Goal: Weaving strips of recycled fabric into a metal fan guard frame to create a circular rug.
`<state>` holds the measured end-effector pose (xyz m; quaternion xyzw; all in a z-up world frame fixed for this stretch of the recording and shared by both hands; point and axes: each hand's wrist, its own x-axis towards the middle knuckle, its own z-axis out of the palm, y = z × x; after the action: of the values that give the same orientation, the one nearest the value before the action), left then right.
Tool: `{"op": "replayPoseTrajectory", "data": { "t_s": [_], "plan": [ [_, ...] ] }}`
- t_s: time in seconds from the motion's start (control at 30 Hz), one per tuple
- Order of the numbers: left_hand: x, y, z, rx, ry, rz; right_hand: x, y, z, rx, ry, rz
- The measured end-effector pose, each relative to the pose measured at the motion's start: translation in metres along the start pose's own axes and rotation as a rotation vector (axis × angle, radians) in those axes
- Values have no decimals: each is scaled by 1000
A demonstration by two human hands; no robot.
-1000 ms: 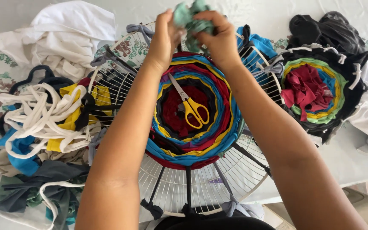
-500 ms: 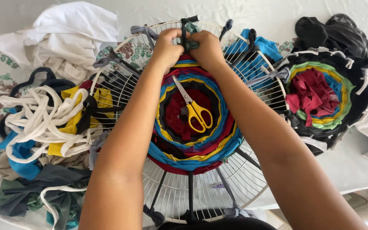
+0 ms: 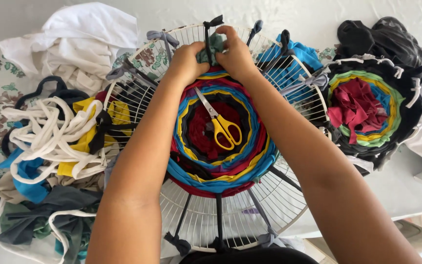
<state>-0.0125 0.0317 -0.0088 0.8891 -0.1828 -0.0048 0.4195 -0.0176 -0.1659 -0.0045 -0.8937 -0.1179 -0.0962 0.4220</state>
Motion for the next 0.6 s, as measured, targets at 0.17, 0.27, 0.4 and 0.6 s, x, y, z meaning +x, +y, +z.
{"op": "replayPoseTrajectory", "data": {
  "t_s": [0.17, 0.27, 0.4, 0.6],
  "plan": [
    [-18, 37, -26, 259, 35, 26, -63, -93, -24, -264, 100, -279],
    [-22, 21, -34, 353, 208, 205, -122, -132, -37, -392, -136, -370],
    [-46, 26, -77, -20, 76, 30, -162, -146, -45, -515, -512, -182],
    [-96, 6, -112, 44, 68, 285, -166, -147, -91, -528, -589, -235]
  ]
}}
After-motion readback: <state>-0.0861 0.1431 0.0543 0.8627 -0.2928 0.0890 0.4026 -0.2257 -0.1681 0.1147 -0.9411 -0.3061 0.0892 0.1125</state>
